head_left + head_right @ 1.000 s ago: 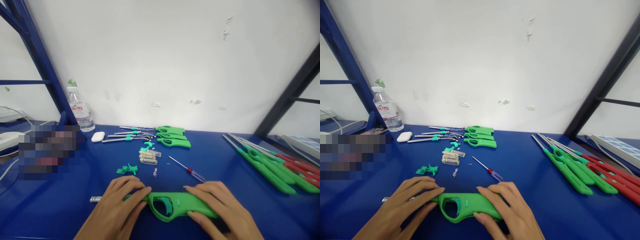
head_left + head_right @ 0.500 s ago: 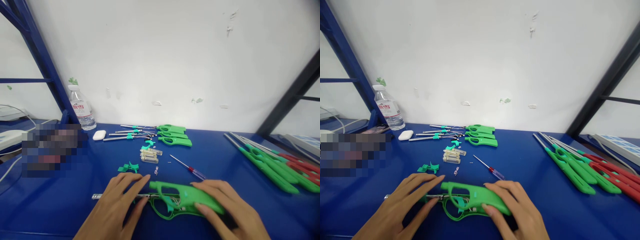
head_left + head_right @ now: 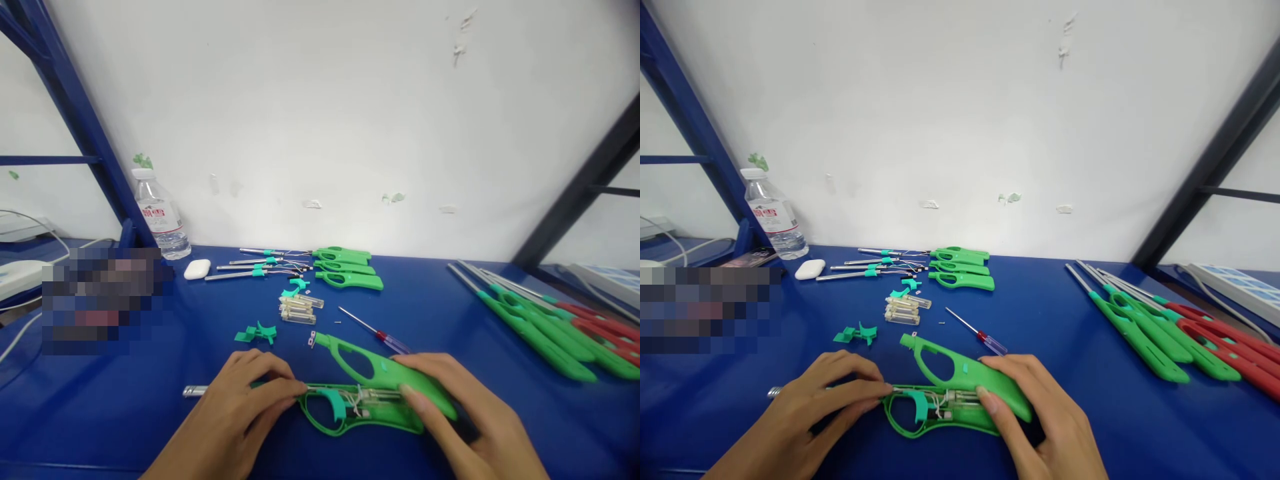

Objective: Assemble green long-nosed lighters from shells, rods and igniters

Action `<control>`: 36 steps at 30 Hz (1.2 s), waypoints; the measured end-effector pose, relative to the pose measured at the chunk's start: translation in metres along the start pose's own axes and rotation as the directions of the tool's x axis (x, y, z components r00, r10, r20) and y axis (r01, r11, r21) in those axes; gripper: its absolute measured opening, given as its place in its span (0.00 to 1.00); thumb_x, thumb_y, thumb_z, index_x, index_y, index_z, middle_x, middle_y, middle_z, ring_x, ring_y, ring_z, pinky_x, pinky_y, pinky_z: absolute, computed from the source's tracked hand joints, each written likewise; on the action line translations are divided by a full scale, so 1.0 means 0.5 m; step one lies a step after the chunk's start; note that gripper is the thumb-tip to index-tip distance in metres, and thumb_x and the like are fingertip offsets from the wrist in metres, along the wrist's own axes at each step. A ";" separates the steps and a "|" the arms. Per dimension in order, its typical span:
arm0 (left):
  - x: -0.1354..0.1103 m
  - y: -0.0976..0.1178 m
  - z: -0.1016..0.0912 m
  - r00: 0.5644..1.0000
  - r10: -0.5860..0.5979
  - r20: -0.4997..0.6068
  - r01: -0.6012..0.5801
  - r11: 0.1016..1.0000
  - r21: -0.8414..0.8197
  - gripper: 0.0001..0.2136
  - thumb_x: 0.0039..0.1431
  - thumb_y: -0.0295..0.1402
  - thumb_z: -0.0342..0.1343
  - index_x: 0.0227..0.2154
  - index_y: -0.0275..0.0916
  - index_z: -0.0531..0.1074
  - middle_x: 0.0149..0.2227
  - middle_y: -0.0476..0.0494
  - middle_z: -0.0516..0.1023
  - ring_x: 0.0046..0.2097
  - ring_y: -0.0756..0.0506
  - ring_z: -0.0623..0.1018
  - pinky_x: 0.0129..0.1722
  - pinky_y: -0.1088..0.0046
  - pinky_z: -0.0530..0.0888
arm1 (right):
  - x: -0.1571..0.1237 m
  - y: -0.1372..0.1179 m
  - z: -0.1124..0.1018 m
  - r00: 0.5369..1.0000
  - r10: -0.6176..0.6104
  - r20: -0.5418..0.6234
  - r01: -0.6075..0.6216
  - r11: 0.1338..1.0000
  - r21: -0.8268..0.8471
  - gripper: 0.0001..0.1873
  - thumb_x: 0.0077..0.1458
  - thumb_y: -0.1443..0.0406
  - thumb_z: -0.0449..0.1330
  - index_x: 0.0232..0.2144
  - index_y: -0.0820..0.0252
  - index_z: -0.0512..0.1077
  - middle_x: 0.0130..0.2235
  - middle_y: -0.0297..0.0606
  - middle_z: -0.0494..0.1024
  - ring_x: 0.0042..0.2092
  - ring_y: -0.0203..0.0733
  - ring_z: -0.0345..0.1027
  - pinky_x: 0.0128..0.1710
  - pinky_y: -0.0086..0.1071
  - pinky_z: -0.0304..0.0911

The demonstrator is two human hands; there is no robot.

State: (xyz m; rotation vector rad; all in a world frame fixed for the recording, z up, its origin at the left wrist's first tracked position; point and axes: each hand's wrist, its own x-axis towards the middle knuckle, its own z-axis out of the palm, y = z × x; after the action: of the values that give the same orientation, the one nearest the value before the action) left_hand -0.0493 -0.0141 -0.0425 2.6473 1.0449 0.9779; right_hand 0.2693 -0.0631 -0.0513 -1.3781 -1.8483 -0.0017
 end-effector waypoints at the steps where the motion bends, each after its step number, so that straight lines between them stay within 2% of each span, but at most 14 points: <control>1: 0.002 0.001 -0.001 1.000 0.009 -0.024 -0.009 1.000 0.001 0.16 0.78 0.28 0.51 0.52 0.52 0.81 0.45 0.50 0.82 0.44 0.47 0.82 0.44 0.73 0.80 | 0.001 -0.001 0.000 1.000 -0.004 0.003 0.004 1.000 0.000 0.12 0.71 0.56 0.62 0.52 0.48 0.79 0.50 0.36 0.86 0.48 0.43 0.85 0.47 0.26 0.78; 6: 0.015 0.008 -0.008 0.998 0.040 -0.041 -0.038 0.999 0.035 0.15 0.78 0.29 0.51 0.46 0.51 0.84 0.42 0.51 0.84 0.41 0.49 0.83 0.41 0.77 0.80 | 0.004 -0.004 0.002 1.000 -0.013 0.010 0.013 1.000 0.000 0.11 0.72 0.57 0.62 0.53 0.47 0.78 0.50 0.34 0.85 0.48 0.41 0.84 0.47 0.23 0.77; 11: 0.024 0.006 -0.005 0.997 0.036 -0.075 -0.040 0.998 -0.051 0.16 0.77 0.29 0.51 0.39 0.49 0.84 0.39 0.52 0.85 0.38 0.50 0.84 0.38 0.79 0.79 | 0.003 -0.002 0.002 1.000 -0.020 0.010 0.020 1.000 -0.002 0.10 0.72 0.56 0.61 0.53 0.44 0.78 0.49 0.31 0.85 0.48 0.38 0.84 0.47 0.21 0.76; 18: 0.010 -0.003 0.001 0.998 -0.025 -0.058 0.018 0.993 -0.120 0.12 0.75 0.27 0.55 0.44 0.53 0.81 0.42 0.58 0.85 0.42 0.51 0.84 0.45 0.79 0.78 | 0.003 -0.004 0.002 0.999 -0.032 0.025 0.032 0.999 -0.005 0.11 0.71 0.56 0.62 0.53 0.43 0.78 0.49 0.30 0.85 0.48 0.38 0.84 0.47 0.22 0.77; 21: -0.003 -0.004 0.000 0.990 -0.130 -0.052 0.126 0.990 -0.067 0.08 0.72 0.33 0.61 0.50 0.53 0.78 0.46 0.56 0.84 0.46 0.47 0.84 0.48 0.75 0.80 | 0.001 -0.006 0.001 0.997 -0.062 0.036 0.062 0.998 -0.001 0.11 0.70 0.56 0.64 0.53 0.43 0.78 0.49 0.30 0.85 0.48 0.38 0.83 0.48 0.21 0.76; 23: -0.008 -0.003 -0.001 0.983 -0.166 -0.075 0.166 0.986 -0.016 0.13 0.73 0.38 0.61 0.57 0.53 0.74 0.50 0.53 0.84 0.50 0.45 0.84 0.51 0.72 0.81 | -0.001 -0.008 0.001 0.994 -0.097 0.055 0.097 0.995 -0.003 0.12 0.70 0.56 0.64 0.54 0.43 0.78 0.49 0.31 0.84 0.49 0.38 0.83 0.49 0.22 0.76; 26: -0.003 0.004 -0.007 0.991 -0.082 -0.104 0.089 0.994 0.067 0.18 0.76 0.43 0.58 0.65 0.54 0.70 0.55 0.52 0.83 0.53 0.46 0.84 0.54 0.72 0.81 | -0.001 -0.009 0.003 0.982 -0.161 0.096 0.163 0.987 -0.014 0.13 0.70 0.56 0.65 0.55 0.43 0.78 0.50 0.32 0.84 0.49 0.38 0.82 0.49 0.22 0.76; 30: 0.017 0.015 -0.016 0.993 0.077 -0.086 -0.072 0.995 0.066 0.10 0.78 0.33 0.54 0.53 0.54 0.78 0.45 0.59 0.86 0.45 0.51 0.84 0.49 0.80 0.80 | 0.000 -0.007 0.012 0.970 -0.211 0.119 0.217 0.976 -0.035 0.15 0.70 0.55 0.65 0.57 0.42 0.78 0.49 0.32 0.84 0.50 0.39 0.81 0.51 0.24 0.77; 33: 0.025 0.018 -0.017 0.993 0.081 -0.089 -0.077 0.996 0.047 0.11 0.78 0.30 0.52 0.48 0.50 0.80 0.43 0.58 0.86 0.43 0.51 0.84 0.47 0.79 0.79 | 0.000 -0.006 0.018 0.969 -0.202 0.146 0.210 0.976 -0.048 0.15 0.70 0.54 0.65 0.57 0.42 0.78 0.50 0.32 0.84 0.52 0.40 0.81 0.53 0.26 0.77; 36: 0.025 0.018 -0.016 0.996 0.057 -0.075 -0.054 0.998 0.036 0.11 0.78 0.31 0.53 0.46 0.50 0.81 0.43 0.57 0.86 0.43 0.51 0.84 0.46 0.79 0.79 | -0.001 -0.006 0.020 0.966 -0.180 0.184 0.194 0.979 -0.061 0.16 0.70 0.54 0.65 0.58 0.43 0.78 0.51 0.33 0.84 0.52 0.41 0.81 0.53 0.27 0.78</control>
State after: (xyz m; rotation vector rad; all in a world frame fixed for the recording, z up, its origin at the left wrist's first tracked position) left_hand -0.0421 -0.0136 -0.0263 2.7001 1.0170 1.0889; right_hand 0.2611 -0.0602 -0.0571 -1.2861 -2.1433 -0.0494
